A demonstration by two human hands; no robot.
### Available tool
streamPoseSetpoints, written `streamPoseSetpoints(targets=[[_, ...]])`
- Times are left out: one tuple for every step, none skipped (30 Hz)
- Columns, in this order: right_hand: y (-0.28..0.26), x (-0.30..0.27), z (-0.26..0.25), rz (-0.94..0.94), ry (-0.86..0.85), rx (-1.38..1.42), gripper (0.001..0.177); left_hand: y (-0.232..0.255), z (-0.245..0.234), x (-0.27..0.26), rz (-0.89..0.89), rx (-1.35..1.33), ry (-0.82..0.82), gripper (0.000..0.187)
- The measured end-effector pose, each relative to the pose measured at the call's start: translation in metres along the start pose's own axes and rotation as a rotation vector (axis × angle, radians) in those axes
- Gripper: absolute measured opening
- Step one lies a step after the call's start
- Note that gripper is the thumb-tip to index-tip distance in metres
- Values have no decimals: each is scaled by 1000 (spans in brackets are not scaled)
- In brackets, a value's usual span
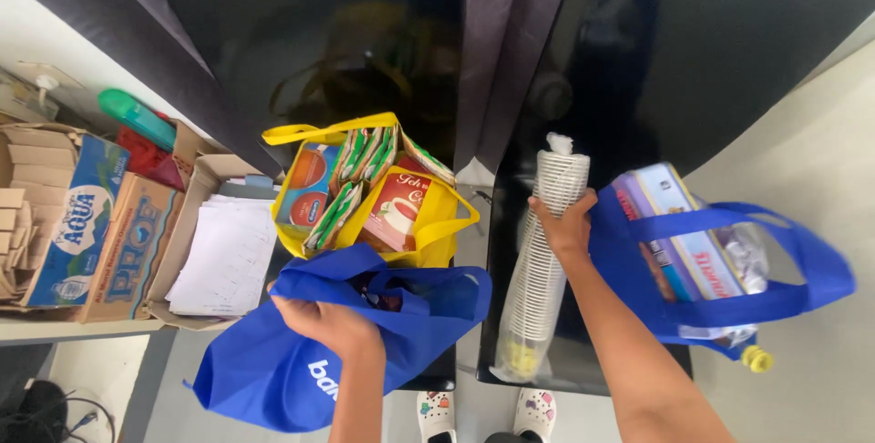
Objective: Organize various snacks and grocery items from shopping bags into piles or onto chairs.
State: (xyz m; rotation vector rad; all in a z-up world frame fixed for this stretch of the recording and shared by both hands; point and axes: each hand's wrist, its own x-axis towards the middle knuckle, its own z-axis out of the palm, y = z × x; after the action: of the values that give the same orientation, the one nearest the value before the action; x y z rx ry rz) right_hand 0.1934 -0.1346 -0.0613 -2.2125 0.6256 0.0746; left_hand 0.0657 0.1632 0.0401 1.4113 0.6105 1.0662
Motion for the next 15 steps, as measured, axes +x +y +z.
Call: streamPoseSetpoints(targets=[[18,5,8,7,-3,-1,107,-2,-2,-3,-3,6,-3,31],[35,9,17,25,-4,-28,109,-4,-3,-6,14,2,-4,31],[48,17,28,34,-4,-50,111,-6,-3,-6,38,-7,-1,31],[50,20,35,32,-7,-45,111,-6,-2,-4,44,-6,0,31],[56,20,40,71,-12,-98,111,-6,-4,-6,-1,-19,-7,31],[62,20,46,110,-16,-151,110,-6,-6,-8,-45,-33,-13,31],[65,20,51,110,-24,-153,110,-8,-8,-8,-46,-25,-9,31],[68,19,56,148,-34,-166,108,-10,-10,-8,-66,-50,-12,31],[71,21,60,182,-42,-180,106,-12,-11,-8,-85,-79,-12,31],[80,27,65,178,-49,-182,106,-12,-12,-8,-85,-75,-5,31],[90,31,70,159,-34,-188,106,-11,-14,-7,-91,-99,-22,32],[100,36,75,139,-20,-194,105,-9,-15,-7,-97,-122,-39,32],[106,37,79,140,-25,-198,105,-12,-17,-7,-100,-118,-36,32],[112,39,81,108,-19,-218,102,-15,-19,-7,-103,-101,-36,34],[116,40,83,77,-12,-236,100,-15,-21,-7,-106,-86,-38,35]])
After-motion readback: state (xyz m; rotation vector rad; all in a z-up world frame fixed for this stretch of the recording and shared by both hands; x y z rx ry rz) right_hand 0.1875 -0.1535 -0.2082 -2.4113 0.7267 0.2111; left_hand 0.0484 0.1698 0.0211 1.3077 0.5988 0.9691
